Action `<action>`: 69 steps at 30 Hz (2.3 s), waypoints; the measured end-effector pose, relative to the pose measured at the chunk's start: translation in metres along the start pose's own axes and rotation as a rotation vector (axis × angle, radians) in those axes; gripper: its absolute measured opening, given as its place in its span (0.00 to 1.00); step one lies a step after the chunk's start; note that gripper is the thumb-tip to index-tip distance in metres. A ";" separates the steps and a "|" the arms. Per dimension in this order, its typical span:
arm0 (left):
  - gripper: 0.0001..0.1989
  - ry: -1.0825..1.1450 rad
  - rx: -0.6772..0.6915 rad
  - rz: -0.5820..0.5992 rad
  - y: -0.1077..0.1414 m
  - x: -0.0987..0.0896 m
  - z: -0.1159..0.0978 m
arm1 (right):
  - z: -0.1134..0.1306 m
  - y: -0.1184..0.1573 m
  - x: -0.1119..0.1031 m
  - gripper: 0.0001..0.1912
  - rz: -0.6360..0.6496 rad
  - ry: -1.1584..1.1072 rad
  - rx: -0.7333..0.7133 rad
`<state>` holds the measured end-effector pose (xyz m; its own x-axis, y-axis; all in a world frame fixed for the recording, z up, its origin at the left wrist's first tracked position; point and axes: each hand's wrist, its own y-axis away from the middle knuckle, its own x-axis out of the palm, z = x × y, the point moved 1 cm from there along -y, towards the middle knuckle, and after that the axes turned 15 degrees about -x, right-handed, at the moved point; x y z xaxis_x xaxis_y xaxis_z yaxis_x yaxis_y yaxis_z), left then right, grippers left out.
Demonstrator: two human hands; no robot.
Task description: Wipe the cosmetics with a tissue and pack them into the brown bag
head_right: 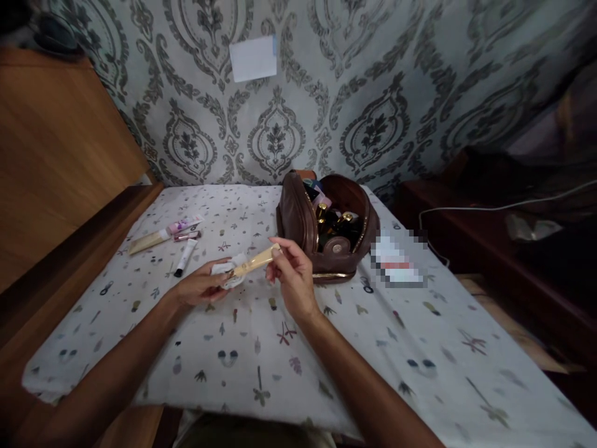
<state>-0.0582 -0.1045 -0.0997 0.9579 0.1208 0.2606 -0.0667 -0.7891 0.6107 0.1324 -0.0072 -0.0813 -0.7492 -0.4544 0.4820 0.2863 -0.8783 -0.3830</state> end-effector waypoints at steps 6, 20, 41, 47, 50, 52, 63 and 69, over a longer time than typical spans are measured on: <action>0.43 0.045 0.125 -0.221 -0.007 0.010 0.001 | 0.003 0.001 0.001 0.17 0.085 0.062 -0.034; 0.14 -0.755 0.848 -0.613 0.003 0.037 0.004 | 0.008 0.012 0.011 0.26 0.088 0.135 0.085; 0.17 -1.260 1.195 -0.829 -0.014 0.044 0.026 | 0.029 0.018 0.001 0.27 0.053 0.093 0.090; 0.14 -0.898 0.850 -0.723 -0.013 0.037 0.022 | 0.039 0.012 -0.004 0.18 0.029 0.212 -0.035; 0.22 -0.552 0.467 -0.594 -0.012 0.049 0.022 | 0.049 0.011 -0.007 0.09 0.129 0.296 -0.140; 0.32 -0.259 0.253 -0.516 -0.011 0.052 0.029 | 0.054 0.010 -0.010 0.09 0.212 0.340 -0.206; 0.31 -0.061 0.075 0.012 -0.009 0.043 0.038 | 0.037 0.010 -0.011 0.19 0.456 0.014 0.037; 0.34 0.080 0.032 -0.214 -0.013 0.030 0.041 | 0.030 0.011 -0.010 0.21 0.450 0.006 0.055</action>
<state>-0.0172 -0.1150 -0.1303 0.9239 0.3338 0.1870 0.1455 -0.7586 0.6351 0.1609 -0.0170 -0.0670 -0.5461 -0.7922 0.2723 0.6153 -0.5999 -0.5113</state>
